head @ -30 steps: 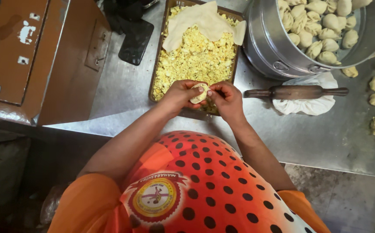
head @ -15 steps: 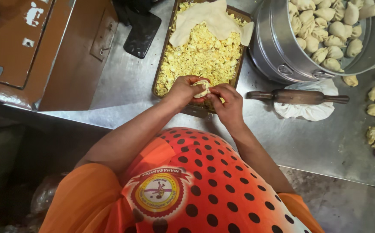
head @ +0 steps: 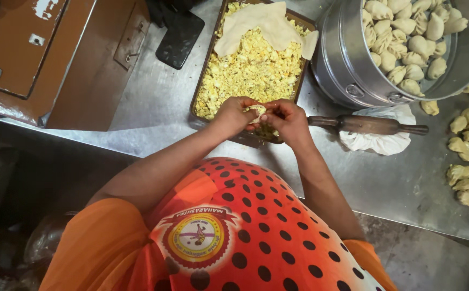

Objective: The person fills circular dough wrappers with a yellow grain-based mixture, pleats the edges to seal them, and places the finished dumplings into a metal steamer. The process is repeated continuously throughout the clip.

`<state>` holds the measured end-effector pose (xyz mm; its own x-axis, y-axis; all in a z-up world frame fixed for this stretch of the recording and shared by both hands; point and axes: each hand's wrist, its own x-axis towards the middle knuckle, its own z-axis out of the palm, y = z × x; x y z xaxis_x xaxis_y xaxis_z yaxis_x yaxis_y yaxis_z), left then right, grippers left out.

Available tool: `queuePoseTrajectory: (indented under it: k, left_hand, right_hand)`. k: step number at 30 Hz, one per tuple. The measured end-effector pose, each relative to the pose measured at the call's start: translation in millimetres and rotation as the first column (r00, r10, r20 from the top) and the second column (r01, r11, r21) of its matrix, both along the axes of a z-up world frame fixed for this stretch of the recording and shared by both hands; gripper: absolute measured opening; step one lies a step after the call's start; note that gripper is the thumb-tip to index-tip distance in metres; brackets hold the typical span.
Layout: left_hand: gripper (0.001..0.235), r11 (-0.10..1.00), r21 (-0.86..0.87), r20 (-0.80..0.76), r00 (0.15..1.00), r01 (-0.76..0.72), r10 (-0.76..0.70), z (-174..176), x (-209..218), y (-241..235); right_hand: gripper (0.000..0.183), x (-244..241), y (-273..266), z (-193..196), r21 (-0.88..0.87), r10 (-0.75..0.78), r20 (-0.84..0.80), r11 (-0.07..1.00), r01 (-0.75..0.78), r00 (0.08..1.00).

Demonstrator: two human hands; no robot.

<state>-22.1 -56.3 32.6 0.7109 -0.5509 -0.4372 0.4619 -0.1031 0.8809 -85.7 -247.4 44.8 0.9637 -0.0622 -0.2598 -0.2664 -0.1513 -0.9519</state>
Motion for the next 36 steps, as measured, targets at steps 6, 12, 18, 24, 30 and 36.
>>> queuePoseTrajectory:
  k: [6,12,18,24,30,36]
  left_hand:
    - [0.036,0.997,-0.068,-0.136,0.99,0.032,-0.041,-4,5,5]
    - [0.037,0.957,-0.277,-0.305,0.936,0.09,-0.176,-15,16,16]
    - [0.036,0.992,-0.104,-0.181,0.98,0.068,-0.086,-11,6,6]
    - [0.031,0.998,-0.044,-0.076,0.996,-0.038,0.034,-4,4,2]
    - [0.03,0.998,-0.038,-0.142,0.989,-0.051,0.045,0,4,1]
    - [0.029,1.0,0.029,-0.08,0.997,0.009,-0.007,3,4,2]
  right_hand:
    - [0.014,2,-5,-15,-0.035,-0.001,0.013,0.999,0.001,1.0]
    - [0.011,1,6,3,-0.183,-0.012,0.11,0.983,0.032,0.994]
    - [0.01,-10,36,36,-0.495,0.031,0.332,0.856,0.147,0.943]
    - [0.02,-16,47,56,-0.642,0.245,0.437,0.759,0.109,0.866]
    - [0.015,-14,48,42,-0.695,0.284,0.491,0.697,0.175,0.823]
    - [0.013,-5,27,32,-0.535,0.171,0.313,0.844,0.025,0.934]
